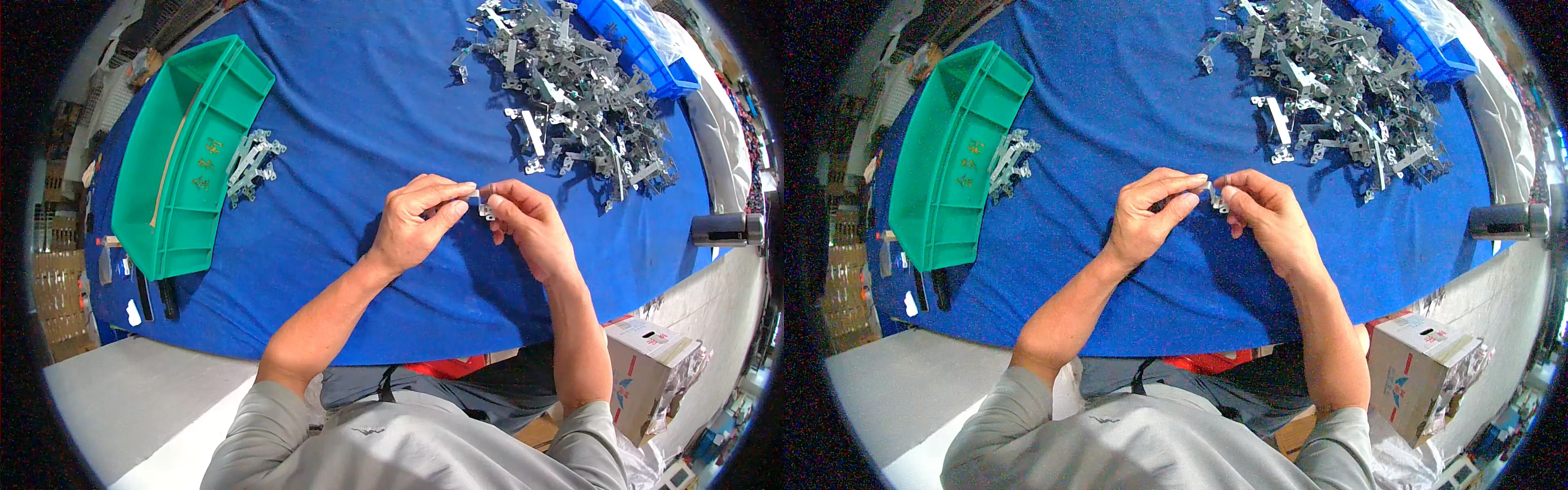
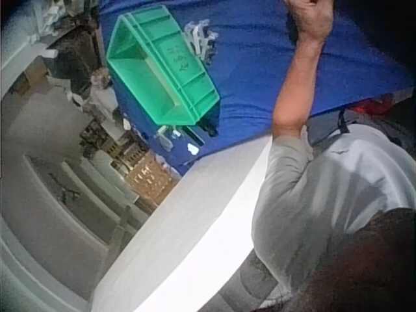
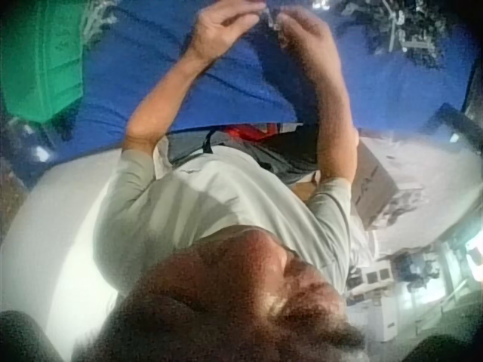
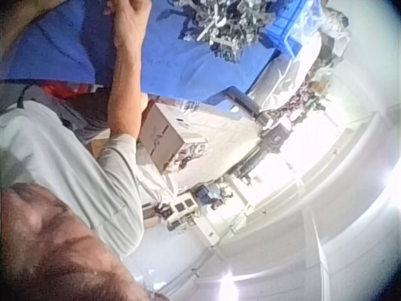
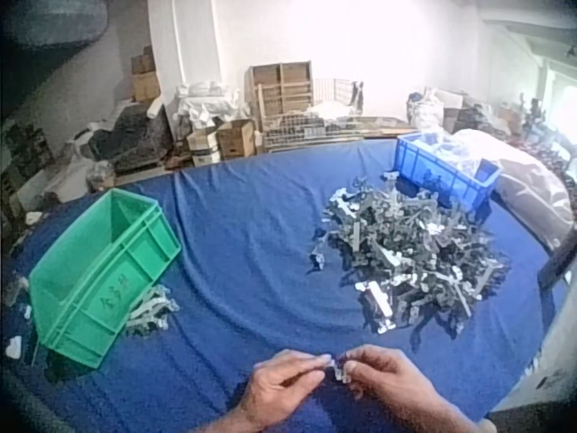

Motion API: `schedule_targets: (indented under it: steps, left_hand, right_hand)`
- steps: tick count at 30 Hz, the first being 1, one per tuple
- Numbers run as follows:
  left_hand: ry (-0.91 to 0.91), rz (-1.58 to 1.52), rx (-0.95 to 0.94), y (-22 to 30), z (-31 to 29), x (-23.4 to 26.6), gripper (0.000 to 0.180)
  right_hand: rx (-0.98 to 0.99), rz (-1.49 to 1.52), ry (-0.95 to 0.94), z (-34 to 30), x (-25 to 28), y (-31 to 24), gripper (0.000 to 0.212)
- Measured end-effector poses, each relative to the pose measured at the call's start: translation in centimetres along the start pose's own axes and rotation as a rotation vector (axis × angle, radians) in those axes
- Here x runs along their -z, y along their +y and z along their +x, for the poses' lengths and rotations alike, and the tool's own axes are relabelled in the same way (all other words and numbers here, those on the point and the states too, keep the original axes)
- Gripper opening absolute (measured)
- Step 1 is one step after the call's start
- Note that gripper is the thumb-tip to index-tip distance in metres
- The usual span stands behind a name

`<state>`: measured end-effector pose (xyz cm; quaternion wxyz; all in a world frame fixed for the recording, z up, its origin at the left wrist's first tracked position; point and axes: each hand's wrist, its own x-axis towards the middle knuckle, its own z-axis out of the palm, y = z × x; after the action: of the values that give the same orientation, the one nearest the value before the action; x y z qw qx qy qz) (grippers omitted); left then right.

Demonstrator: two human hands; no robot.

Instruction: The person assembles small metal brackets and components by hand, pulls a pile of metal parts onto the table, and fits additional metal components together.

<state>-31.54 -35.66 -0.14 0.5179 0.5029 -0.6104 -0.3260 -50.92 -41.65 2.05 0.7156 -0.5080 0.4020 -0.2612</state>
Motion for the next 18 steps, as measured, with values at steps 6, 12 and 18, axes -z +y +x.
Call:
schedule_targets:
  steps: [6,12,18]
  left_hand:
    - [-0.037,0.003,-0.005,-0.04,-0.1,-0.01,0.02]
    - [0.129,-0.21,0.312,-0.17,-0.22,-0.33,0.028]
    - [0.106,-0.24,0.329,-0.09,-0.2,-0.21,0.03]
  right_hand:
    - [0.187,-0.017,0.171,0.14,-0.27,0.08,0.014]
    - [0.1,-0.19,0.149,-0.3,-0.2,-0.16,0.018]
    - [0.071,-0.257,0.097,-0.44,-0.62,-0.2,0.02]
